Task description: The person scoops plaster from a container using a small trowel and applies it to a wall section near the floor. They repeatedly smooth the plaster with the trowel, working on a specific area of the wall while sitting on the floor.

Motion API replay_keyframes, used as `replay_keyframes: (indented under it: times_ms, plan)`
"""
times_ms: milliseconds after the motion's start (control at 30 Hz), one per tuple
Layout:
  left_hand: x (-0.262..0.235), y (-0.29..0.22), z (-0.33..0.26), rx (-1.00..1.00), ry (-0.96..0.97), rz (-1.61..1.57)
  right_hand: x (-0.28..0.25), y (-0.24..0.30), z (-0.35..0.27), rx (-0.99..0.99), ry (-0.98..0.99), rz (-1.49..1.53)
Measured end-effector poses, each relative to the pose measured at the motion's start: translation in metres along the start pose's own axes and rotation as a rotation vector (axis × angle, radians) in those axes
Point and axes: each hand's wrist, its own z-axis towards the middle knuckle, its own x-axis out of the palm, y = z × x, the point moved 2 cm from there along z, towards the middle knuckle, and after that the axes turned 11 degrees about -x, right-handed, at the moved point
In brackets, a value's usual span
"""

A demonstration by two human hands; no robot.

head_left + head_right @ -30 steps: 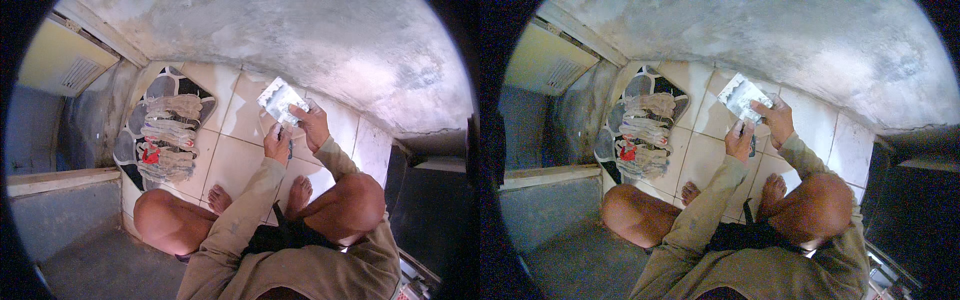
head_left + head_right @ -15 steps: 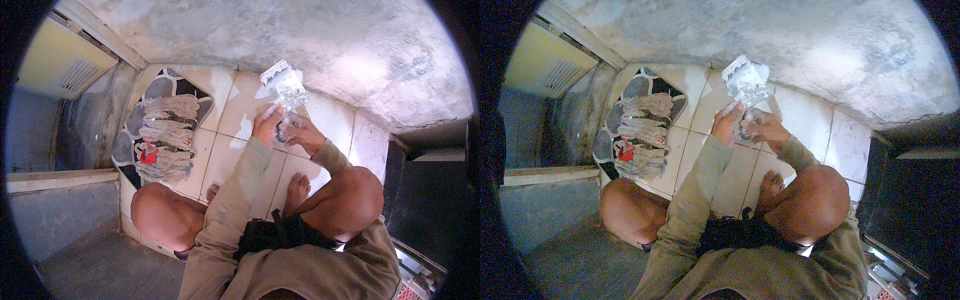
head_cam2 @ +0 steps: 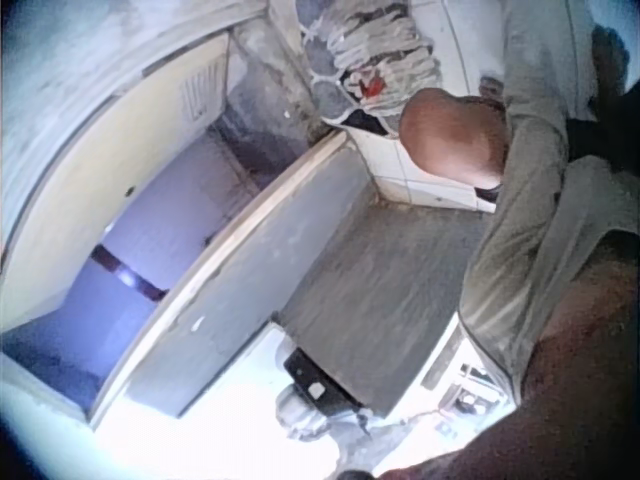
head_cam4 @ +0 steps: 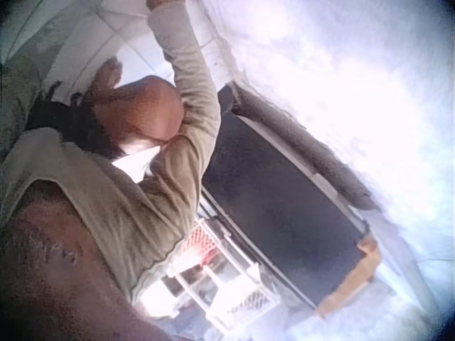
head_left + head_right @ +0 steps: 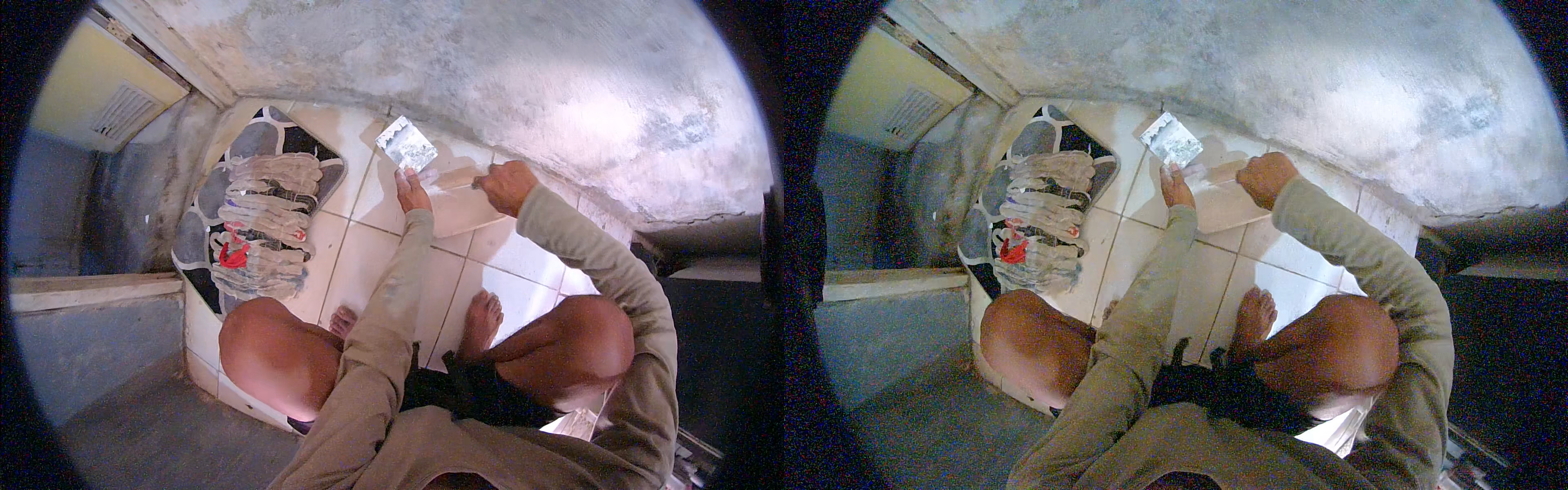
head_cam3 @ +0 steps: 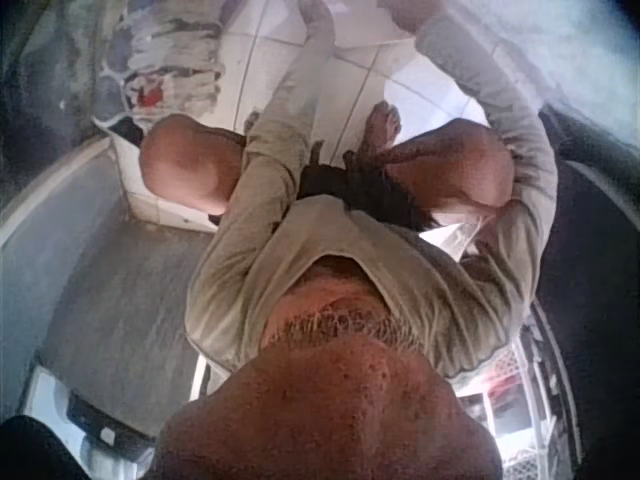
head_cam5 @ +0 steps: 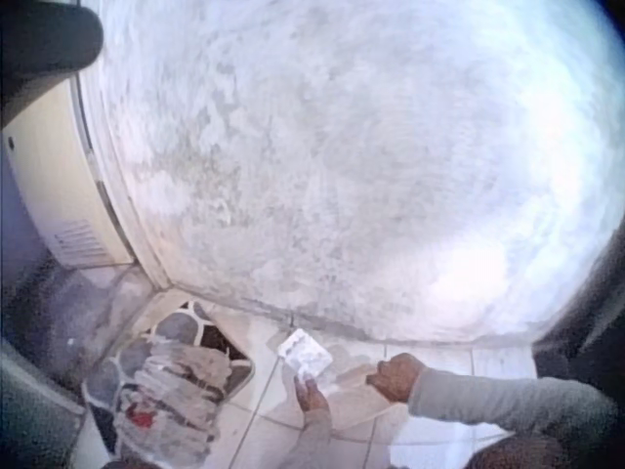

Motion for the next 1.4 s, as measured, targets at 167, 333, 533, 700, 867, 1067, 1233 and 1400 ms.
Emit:
replay_keyframes:
  times_ms: [167, 333, 533, 700, 867, 1067, 1233, 1400]
  plan:
    - [0.005, -0.030, -0.025, -0.117, 0.118, -0.043, 0.050, 0.008, 0.032, -0.115, 0.071, -0.035]
    - [-0.001, -0.032, -0.033, -0.112, 0.058, 0.019, 0.052, 0.040, 0.036, -0.230, 0.176, -0.033]
    - [0.007, -0.011, -0.024, -0.035, -0.127, 0.017, 0.049, 0.051, 0.016, -0.403, 0.269, 0.007]
    - [0.006, -0.010, -0.020, -0.029, 0.010, -0.284, 0.021, 0.026, 0.013, -0.208, 0.261, 0.008]
    - [0.008, -0.018, -0.024, -0.089, 0.175, -0.555, 0.003, 0.028, 0.048, -0.106, 0.142, 0.104]
    - [0.005, -0.003, -0.022, -0.199, 0.245, -0.572, 0.068, 0.052, 0.058, -0.182, 0.157, 0.147]
    - [-0.003, 0.013, 0.000, -0.128, -0.066, -0.413, 0.103, 0.061, 0.043, -0.204, 0.263, 0.350]
    - [0.012, -0.017, -0.031, -0.127, 0.049, -0.436, 0.025, 0.018, -0.012, -0.292, 0.235, -0.001]
